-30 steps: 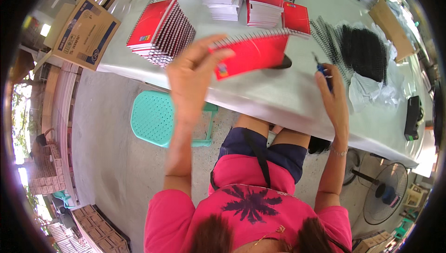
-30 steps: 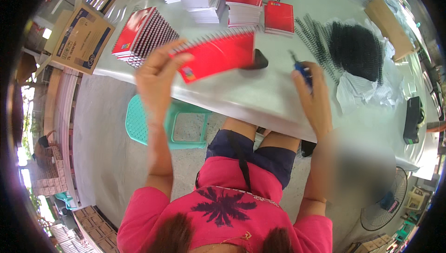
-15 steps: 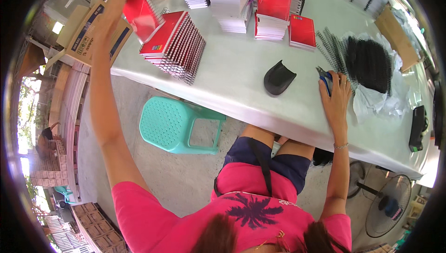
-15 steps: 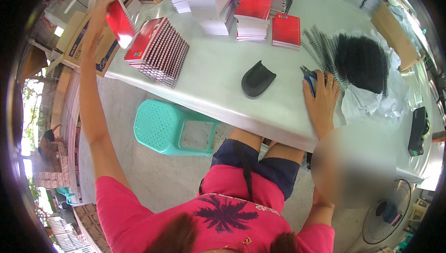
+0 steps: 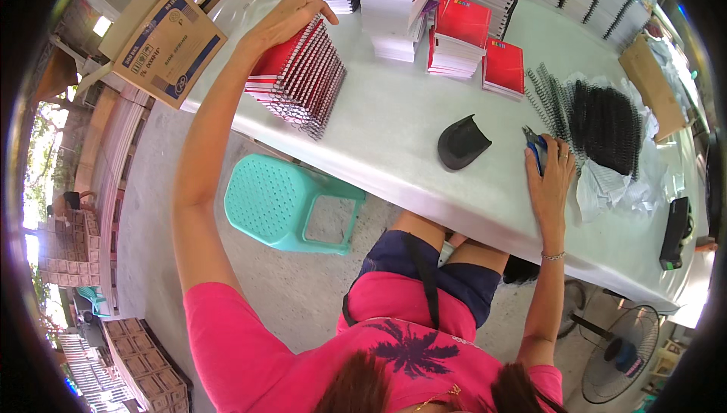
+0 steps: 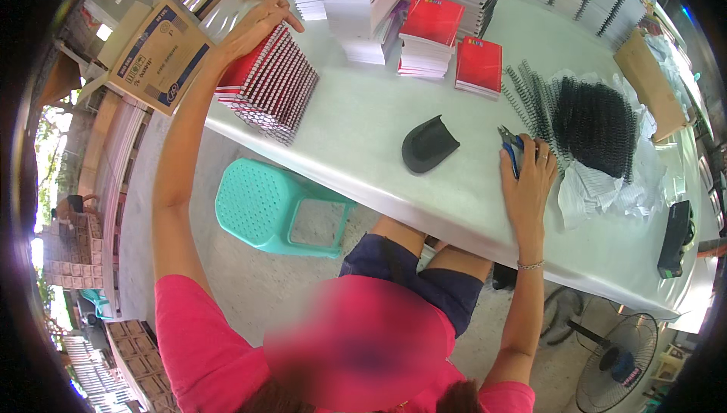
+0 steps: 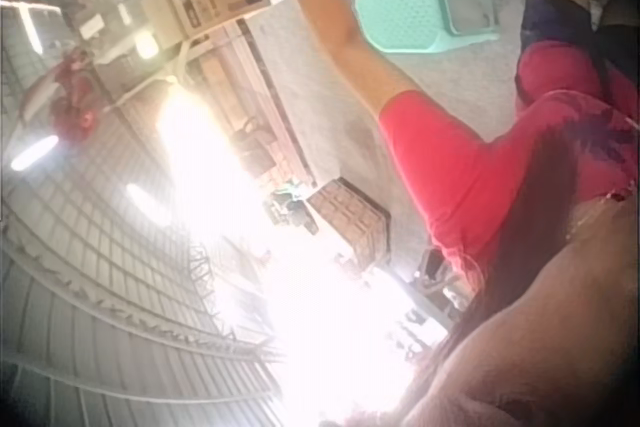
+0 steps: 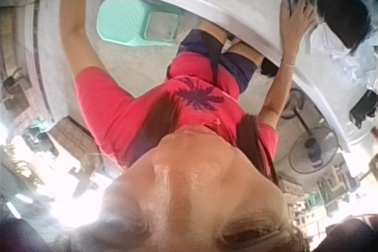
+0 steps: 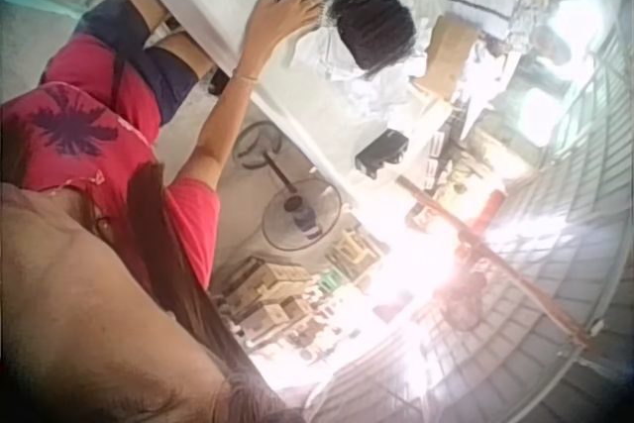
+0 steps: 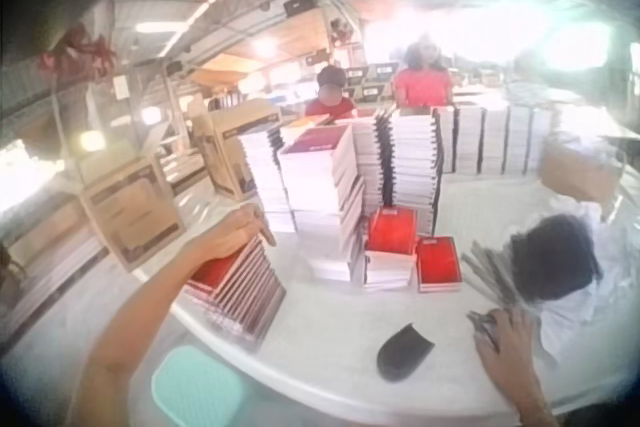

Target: The person binds notebooks by threading a spiral coil through the pre-punched holes of a notebook, then uses pliers to trim and crimp the end of the coil before placing the finished notebook onto a stack.

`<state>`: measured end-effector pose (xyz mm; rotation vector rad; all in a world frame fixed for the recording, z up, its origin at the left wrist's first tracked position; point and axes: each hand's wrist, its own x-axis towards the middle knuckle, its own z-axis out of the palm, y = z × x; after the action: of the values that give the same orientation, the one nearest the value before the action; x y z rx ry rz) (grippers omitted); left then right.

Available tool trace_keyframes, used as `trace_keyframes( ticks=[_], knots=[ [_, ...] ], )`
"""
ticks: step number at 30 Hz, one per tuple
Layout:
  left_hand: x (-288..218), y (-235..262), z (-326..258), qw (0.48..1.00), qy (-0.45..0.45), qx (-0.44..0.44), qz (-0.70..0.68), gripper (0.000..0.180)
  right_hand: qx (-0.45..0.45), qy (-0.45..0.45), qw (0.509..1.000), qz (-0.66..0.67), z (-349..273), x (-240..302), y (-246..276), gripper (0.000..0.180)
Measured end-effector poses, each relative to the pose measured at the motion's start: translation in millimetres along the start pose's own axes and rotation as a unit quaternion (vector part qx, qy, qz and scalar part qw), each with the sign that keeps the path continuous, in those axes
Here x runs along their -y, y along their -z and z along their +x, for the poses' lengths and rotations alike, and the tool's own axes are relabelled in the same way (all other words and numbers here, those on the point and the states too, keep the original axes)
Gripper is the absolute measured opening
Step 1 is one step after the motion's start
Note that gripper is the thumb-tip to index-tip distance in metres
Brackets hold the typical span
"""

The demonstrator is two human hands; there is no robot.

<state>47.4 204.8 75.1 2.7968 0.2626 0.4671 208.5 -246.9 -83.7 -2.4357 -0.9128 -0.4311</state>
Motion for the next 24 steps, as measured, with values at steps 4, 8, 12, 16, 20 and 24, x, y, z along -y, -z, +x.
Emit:
trace_keyframes(
  ticks=[4, 8, 12, 16, 20, 24],
  knots=[
    [5, -4, -4, 1.0, -0.016, -0.007, -0.02, 0.041, -0.004, 0.002, 1.0, -0.001, -1, 2, 1, 0.041],
    [3, -5, -6, 0.999, 0.005, 0.012, -0.047, 0.04, 0.0, -0.002, 1.0, 0.005, 0, 3, 1, 0.042],
    [2, -7, 0, 0.999, -0.011, 0.027, -0.037, 0.039, -0.041, 0.014, 0.999, 0.031, -2, -1, 4, 0.036],
    [19, -7, -10, 0.999, -0.04, -0.006, -0.008, 0.038, -0.075, 0.034, 0.993, 0.082, 21, 8, -1, 0.025],
    [2, -5, -6, 0.998, -0.032, -0.031, -0.042, 0.036, -0.107, -0.007, 0.987, 0.118, 78, 4, -19, 0.024],
    [-62, -6, -10, 0.991, -0.075, -0.11, -0.034, 0.028, -0.04, -0.091, 0.993, 0.059, 123, -9, -45, 0.041]
  ],
)
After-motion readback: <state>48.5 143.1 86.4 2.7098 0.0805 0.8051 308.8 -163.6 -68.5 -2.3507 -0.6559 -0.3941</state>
